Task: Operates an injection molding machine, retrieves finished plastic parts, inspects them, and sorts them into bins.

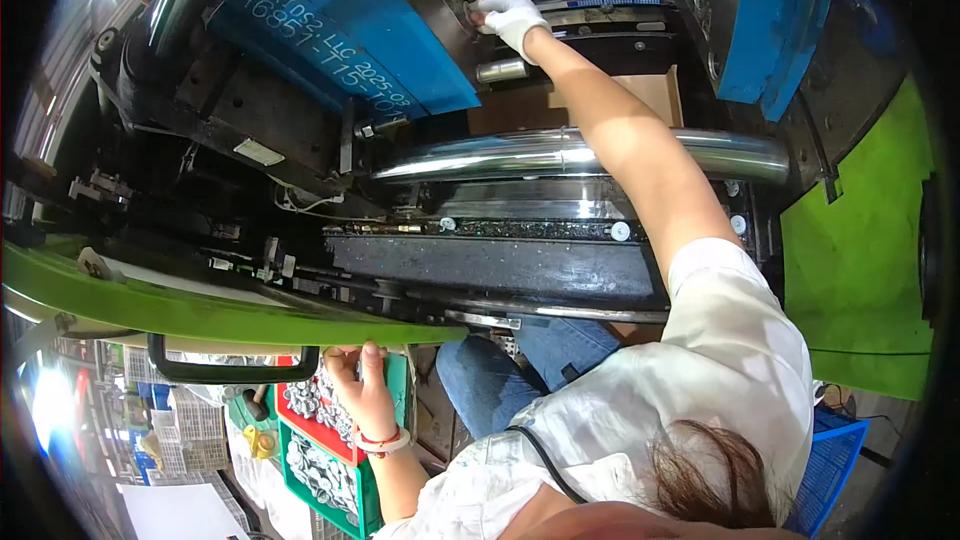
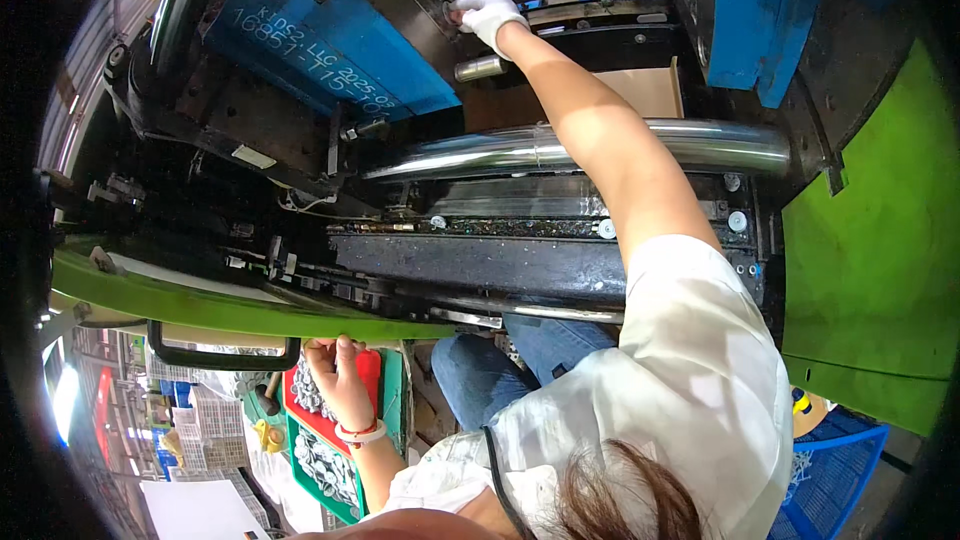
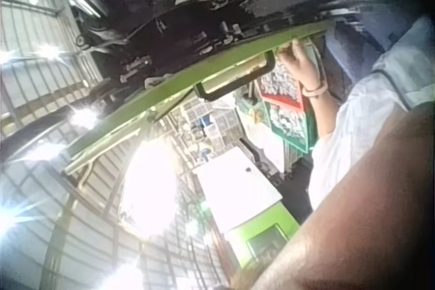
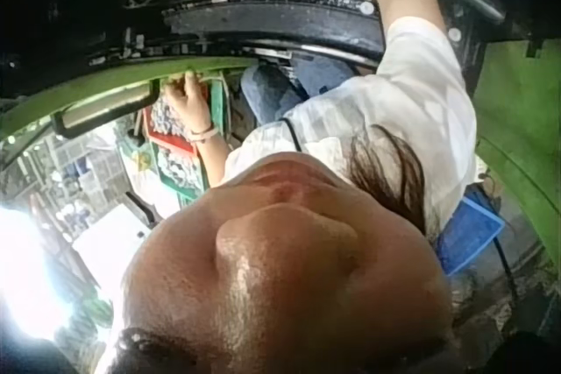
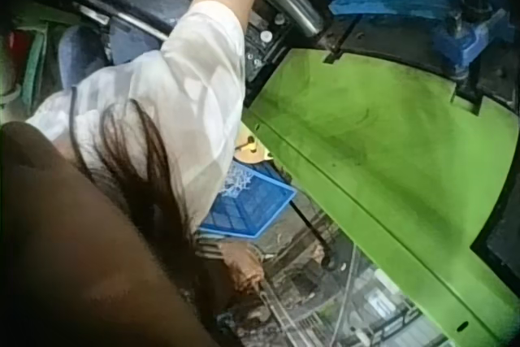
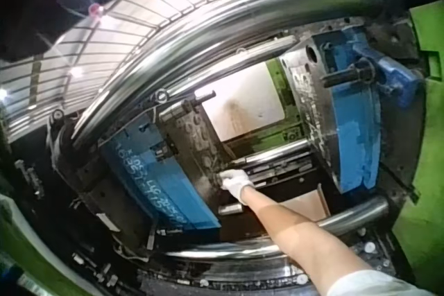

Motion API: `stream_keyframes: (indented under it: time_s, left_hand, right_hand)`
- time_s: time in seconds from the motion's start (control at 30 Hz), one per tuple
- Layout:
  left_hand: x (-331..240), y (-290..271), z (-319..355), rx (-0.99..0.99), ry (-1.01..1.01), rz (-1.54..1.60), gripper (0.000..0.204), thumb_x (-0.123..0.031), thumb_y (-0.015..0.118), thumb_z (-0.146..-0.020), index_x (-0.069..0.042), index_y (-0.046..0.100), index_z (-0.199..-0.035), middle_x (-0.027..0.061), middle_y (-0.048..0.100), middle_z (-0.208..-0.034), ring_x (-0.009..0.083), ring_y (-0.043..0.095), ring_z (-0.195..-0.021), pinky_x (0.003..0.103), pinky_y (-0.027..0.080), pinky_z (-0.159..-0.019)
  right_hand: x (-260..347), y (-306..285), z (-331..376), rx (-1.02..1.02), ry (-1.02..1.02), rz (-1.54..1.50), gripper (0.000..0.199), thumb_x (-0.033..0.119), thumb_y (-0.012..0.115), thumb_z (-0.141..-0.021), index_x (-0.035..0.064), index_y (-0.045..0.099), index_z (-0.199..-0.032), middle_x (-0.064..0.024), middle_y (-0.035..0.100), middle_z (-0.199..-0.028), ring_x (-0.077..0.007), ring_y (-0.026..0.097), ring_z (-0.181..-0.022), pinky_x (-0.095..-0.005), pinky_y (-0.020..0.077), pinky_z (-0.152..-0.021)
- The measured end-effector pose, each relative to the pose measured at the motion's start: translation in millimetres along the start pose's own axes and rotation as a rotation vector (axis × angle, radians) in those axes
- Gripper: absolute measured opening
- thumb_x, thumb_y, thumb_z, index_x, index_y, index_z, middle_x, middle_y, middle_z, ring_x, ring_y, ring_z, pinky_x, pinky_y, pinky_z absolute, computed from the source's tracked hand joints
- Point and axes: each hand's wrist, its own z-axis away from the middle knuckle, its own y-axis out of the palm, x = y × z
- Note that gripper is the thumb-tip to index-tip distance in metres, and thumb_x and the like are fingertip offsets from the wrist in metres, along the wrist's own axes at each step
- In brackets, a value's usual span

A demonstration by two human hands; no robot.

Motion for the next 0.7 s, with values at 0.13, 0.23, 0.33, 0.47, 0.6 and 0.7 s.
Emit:
stream_keyframes:
  time_s: [0.13, 0.23, 0.33, 0.47, 0.6, 0.7]
  left_hand:
    - [2.4, -4.2, 0.6, 0.008, -0.001, 0.012, 0.016, -0.012, 0.056, -0.092, -0.004, 0.045, -0.1, 0.0047, 0.053, -0.088, 0.0122, 0.052, -0.075, 0.026, 0.047, -0.072]
    - [4.2, -2.0, -0.8, -0.005, -0.001, 0.049, 0.02, -0.011, 0.06, -0.09, -0.003, 0.045, -0.101, 0.0052, 0.055, -0.087, 0.0124, 0.053, -0.075, 0.026, 0.045, -0.071]
    - [1.1, -1.4, 1.1, -0.017, -0.031, 0.078, 0.02, -0.01, 0.06, -0.09, -0.003, 0.045, -0.101, 0.005, 0.055, -0.087, 0.0125, 0.052, -0.075, 0.025, 0.045, -0.071]
    - [3.4, -0.8, 0.4, -0.026, 0.002, 0.035, 0.019, -0.008, 0.06, -0.09, -0.003, 0.045, -0.101, 0.0048, 0.055, -0.087, 0.0123, 0.052, -0.075, 0.025, 0.045, -0.07]
    - [5.2, 0.4, -1.1, -0.038, 0.001, 0.067, 0.019, -0.008, 0.059, -0.09, -0.003, 0.045, -0.101, 0.005, 0.054, -0.087, 0.0122, 0.052, -0.074, 0.025, 0.045, -0.07]
    - [7.3, 1.0, -3.9, -0.017, 0.022, 0.033, 0.017, -0.008, 0.058, -0.091, -0.004, 0.045, -0.1, 0.0049, 0.053, -0.088, 0.0126, 0.052, -0.074, 0.026, 0.045, -0.071]
  right_hand:
    - [3.0, 5.0, -1.2, 0.005, 0.001, 0.062, 0.025, 0.007, 0.064, -0.079, 0.0054, 0.069, -0.103, -0.0077, 0.07, -0.093, -0.0135, 0.065, -0.082, -0.0251, 0.0509, -0.075]
    - [6.2, 5.8, 2.9, -0.012, 0.01, 0.082, 0.024, 0.009, 0.062, -0.08, 0.0074, 0.069, -0.103, -0.007, 0.07, -0.092, -0.0133, 0.065, -0.08, -0.0257, 0.0507, -0.075]
    - [5.8, 6.4, 2.9, -0.052, -0.03, 0.291, 0.024, 0.015, 0.06, -0.081, 0.0103, 0.07, -0.102, -0.0066, 0.07, -0.09, -0.0132, 0.066, -0.078, -0.0267, 0.0506, -0.074]
    - [13.8, 3.7, 9.9, -0.003, -0.03, 0.27, 0.025, 0.019, 0.06, -0.081, 0.0102, 0.069, -0.102, -0.0087, 0.069, -0.094, -0.0183, 0.065, -0.086, -0.03, 0.0501, -0.079]
    - [27.0, 3.8, 25.5, 0.066, -0.242, 0.699, 0.028, 0.015, 0.059, -0.085, 0.0036, 0.063, -0.11, -0.0106, 0.062, -0.111, -0.0247, 0.057, -0.103, -0.0313, 0.0441, -0.087]
    - [22.1, -1.0, 24.2, 0.099, -0.267, 0.781, 0.03, 0.017, 0.055, -0.086, 0.0043, 0.062, -0.112, -0.011, 0.056, -0.12, -0.0274, 0.051, -0.112, -0.0321, 0.0402, -0.094]
